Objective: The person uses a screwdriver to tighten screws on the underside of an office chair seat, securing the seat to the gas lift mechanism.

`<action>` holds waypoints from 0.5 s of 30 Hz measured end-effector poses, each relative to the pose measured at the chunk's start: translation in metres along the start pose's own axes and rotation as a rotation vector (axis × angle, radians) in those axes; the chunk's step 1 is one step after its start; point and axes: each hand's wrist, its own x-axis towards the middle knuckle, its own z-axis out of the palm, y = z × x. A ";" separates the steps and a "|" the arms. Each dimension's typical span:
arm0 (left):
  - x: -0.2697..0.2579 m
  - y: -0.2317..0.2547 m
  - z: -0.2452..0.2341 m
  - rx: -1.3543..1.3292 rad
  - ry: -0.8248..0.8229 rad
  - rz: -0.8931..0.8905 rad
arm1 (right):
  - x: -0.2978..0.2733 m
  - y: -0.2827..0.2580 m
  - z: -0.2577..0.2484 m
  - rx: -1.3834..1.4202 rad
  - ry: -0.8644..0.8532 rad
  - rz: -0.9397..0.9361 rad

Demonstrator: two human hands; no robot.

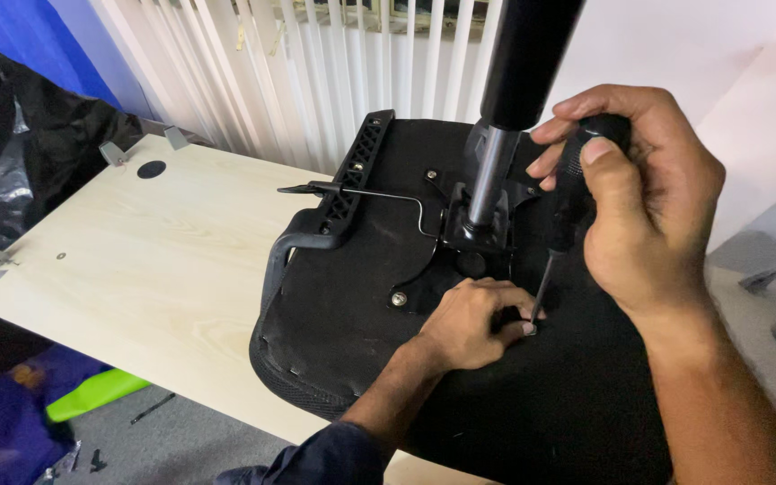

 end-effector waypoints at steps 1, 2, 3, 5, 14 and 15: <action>0.000 0.001 0.000 -0.003 -0.002 -0.010 | -0.002 0.002 0.000 0.014 -0.001 0.002; -0.001 0.002 0.000 -0.005 0.000 -0.022 | -0.005 0.004 0.001 0.015 0.007 0.019; -0.001 0.002 0.000 -0.007 0.002 -0.035 | -0.007 0.006 0.002 0.026 0.014 0.029; -0.004 0.003 0.004 -0.023 0.012 -0.052 | -0.014 0.012 0.004 0.060 0.029 0.048; 0.000 0.003 0.002 0.021 0.032 0.018 | -0.008 0.012 0.003 -0.108 0.094 -0.108; 0.000 0.003 0.003 0.023 0.043 0.031 | -0.007 0.010 0.003 -0.118 0.105 -0.089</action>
